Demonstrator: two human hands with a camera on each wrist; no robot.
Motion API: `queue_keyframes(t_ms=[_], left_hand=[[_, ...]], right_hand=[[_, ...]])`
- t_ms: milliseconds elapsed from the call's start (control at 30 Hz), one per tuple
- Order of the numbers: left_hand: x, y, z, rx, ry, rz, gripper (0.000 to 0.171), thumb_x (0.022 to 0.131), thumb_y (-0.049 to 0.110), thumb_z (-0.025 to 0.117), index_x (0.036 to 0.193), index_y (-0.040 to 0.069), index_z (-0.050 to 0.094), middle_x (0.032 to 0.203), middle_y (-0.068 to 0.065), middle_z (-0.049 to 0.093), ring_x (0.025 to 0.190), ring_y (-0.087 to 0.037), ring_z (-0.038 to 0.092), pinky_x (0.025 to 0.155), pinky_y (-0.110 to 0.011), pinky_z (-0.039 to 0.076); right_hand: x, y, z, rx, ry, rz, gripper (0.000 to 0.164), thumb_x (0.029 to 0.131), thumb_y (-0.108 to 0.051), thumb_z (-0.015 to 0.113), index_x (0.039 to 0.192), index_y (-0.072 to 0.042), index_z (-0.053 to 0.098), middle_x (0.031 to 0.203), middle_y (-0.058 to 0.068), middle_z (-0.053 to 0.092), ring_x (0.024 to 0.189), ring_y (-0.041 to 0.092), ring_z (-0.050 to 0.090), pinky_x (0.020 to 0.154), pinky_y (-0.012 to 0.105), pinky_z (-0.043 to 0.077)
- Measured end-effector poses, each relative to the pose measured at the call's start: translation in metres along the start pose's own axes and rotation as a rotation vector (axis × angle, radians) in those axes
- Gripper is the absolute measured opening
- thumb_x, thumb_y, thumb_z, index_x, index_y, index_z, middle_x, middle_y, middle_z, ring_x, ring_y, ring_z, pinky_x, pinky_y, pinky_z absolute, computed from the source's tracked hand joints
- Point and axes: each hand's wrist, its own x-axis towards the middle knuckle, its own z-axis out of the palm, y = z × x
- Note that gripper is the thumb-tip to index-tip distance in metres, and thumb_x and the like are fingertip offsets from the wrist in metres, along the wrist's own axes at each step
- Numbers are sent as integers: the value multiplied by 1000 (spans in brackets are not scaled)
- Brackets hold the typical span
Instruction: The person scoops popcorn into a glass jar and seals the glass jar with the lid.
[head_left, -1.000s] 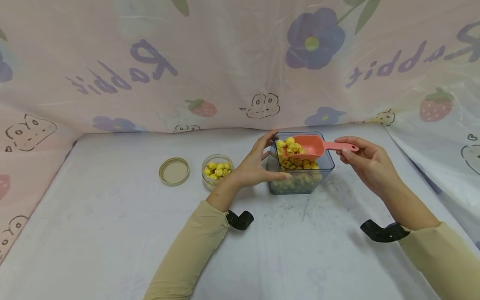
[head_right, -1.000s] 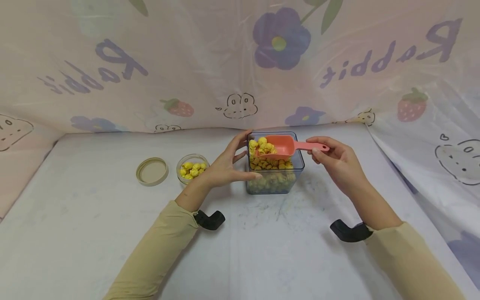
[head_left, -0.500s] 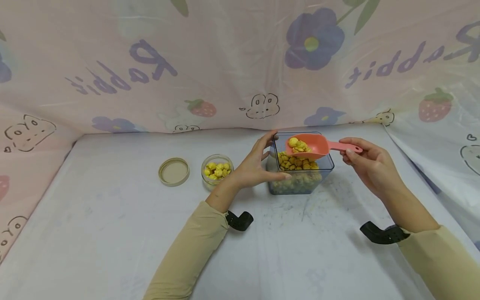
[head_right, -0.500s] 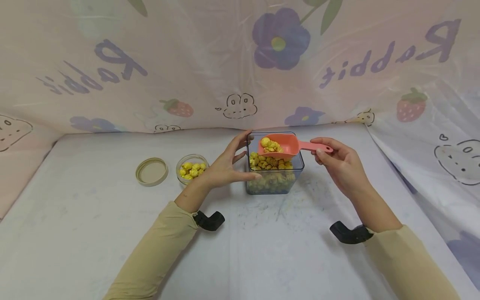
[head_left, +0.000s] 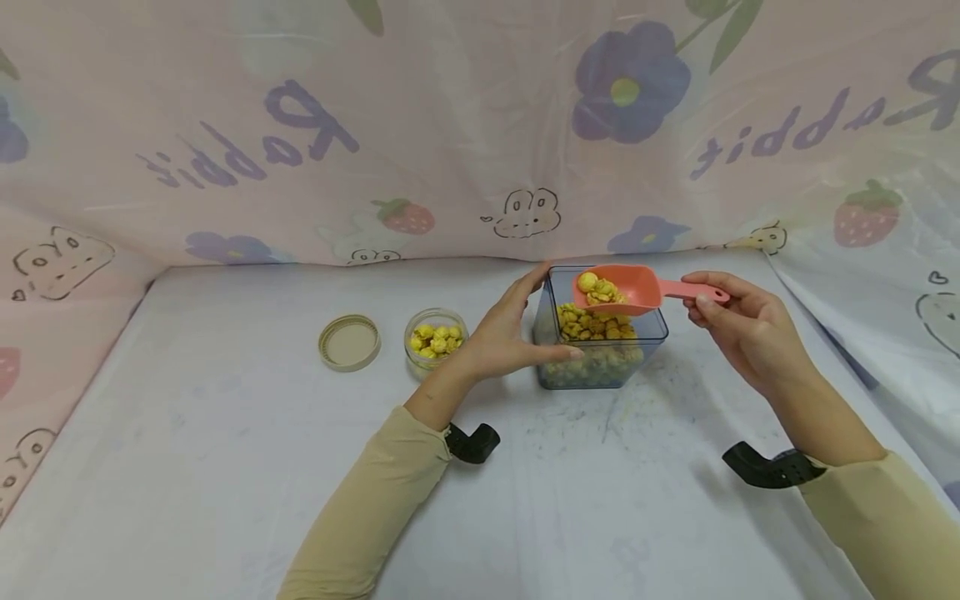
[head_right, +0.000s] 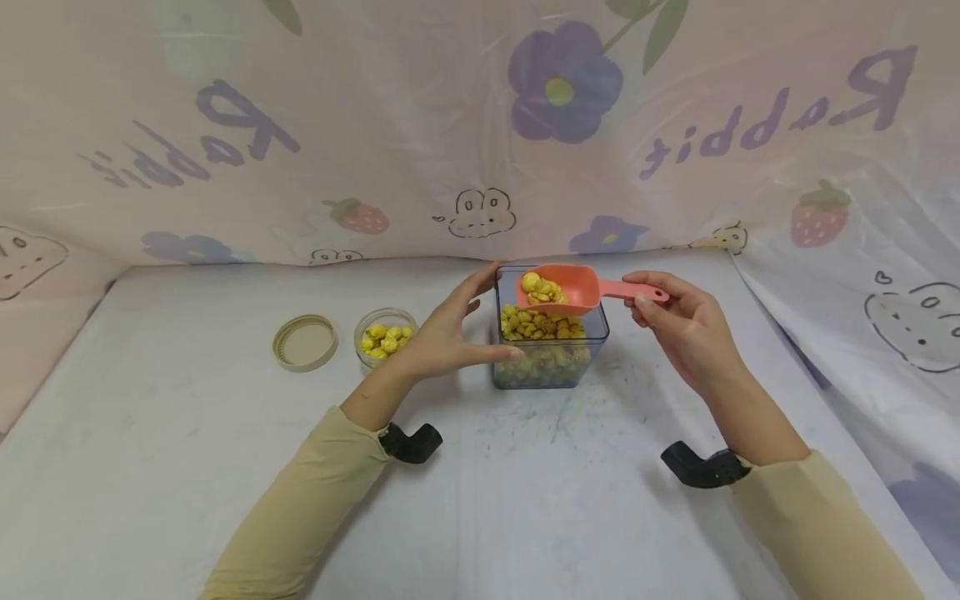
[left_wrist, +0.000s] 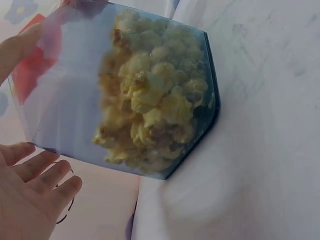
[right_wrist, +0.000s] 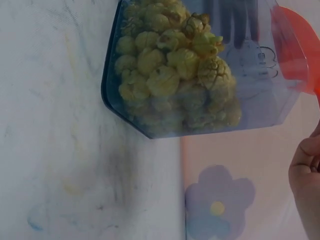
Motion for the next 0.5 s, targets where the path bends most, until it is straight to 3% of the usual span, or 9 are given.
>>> queue_keyframes(t_ms=[333,500], left_hand=[[-10,2,-11,70,54,10,97,75,38,82,152,24,24,154,3,30,141,-16,30,115,-36,30],[-17,3,-21,85,86,-27,95,74,41,82,150,26,28,152,5,31,139,-19,33,113,-42,33]], right_hand=[[5,-1,10,-33,-9,-4,31,95,15,37,113,8,61,98,9,61,83,14,62,77,19,54],[8,1,18,-35,-32,-10,32,94,16,37,113,9,61,97,9,62,81,14,62,75,19,53]])
